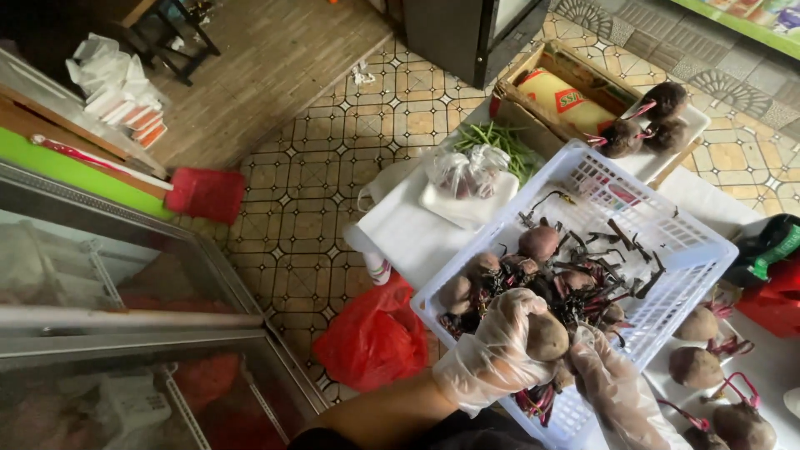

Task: A person wearing gloves is manually trimming stems and cleaning beets before placing them into a white plastic basket.

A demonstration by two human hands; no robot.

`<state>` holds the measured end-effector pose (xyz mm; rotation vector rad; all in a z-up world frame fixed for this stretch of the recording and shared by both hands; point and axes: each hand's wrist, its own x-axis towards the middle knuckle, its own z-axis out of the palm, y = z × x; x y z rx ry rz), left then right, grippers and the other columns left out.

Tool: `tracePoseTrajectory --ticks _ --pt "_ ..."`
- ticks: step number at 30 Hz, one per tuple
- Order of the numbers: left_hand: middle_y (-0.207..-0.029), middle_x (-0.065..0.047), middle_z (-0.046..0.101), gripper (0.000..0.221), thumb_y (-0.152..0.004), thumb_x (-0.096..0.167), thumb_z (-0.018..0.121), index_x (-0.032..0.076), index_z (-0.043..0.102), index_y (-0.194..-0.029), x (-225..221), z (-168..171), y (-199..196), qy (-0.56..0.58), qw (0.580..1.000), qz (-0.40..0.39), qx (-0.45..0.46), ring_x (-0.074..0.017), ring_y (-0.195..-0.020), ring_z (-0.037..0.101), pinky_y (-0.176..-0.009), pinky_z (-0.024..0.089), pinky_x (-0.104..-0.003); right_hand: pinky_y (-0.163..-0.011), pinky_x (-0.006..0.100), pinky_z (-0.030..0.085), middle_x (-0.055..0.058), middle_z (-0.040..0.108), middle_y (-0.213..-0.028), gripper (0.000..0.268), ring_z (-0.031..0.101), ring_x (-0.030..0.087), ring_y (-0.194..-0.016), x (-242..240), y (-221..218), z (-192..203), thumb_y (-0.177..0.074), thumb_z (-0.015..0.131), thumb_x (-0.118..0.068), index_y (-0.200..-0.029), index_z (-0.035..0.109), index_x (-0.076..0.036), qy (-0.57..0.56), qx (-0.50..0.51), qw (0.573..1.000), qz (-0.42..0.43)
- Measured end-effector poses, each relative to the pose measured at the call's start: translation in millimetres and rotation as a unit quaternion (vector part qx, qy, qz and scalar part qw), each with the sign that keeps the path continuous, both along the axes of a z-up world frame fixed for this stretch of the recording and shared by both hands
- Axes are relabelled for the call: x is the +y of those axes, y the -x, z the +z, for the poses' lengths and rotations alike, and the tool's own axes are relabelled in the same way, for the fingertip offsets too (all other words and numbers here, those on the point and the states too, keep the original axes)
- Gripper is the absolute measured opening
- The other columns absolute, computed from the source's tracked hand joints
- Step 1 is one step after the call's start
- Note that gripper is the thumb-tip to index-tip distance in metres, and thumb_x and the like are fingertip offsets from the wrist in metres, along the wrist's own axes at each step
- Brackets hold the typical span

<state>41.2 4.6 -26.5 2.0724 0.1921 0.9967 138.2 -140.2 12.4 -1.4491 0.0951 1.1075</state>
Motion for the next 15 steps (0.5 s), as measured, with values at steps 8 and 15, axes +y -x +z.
tracePoseTrajectory --ticks 8,15 --pt "-0.109 -0.007 0.063 0.044 -0.077 0.02 0.083 0.01 0.054 -0.109 0 21 -1 0.494 0.847 -0.198 0.0 -0.0171 -0.1 0.065 -0.089 0.057 -0.024 -0.072 0.028 0.036 0.004 0.052 -0.094 0.029 0.048 0.016 -0.08 0 16 -23 -0.099 0.056 -0.035 -0.12 0.052 -0.015 -0.057 -0.11 0.99 -0.068" --pt "-0.103 -0.004 0.065 0.073 -0.065 0.016 0.086 0.02 0.06 -0.133 -13 0 -7 0.592 0.804 0.002 0.05 -0.0152 -0.095 0.062 -0.083 0.052 -0.034 -0.052 0.02 0.037 0.004 0.047 -0.058 0.052 0.043 0.011 -0.056 -9 2 -4 -0.101 0.05 -0.028 -0.148 0.05 -0.005 -0.164 -0.195 0.963 0.085"
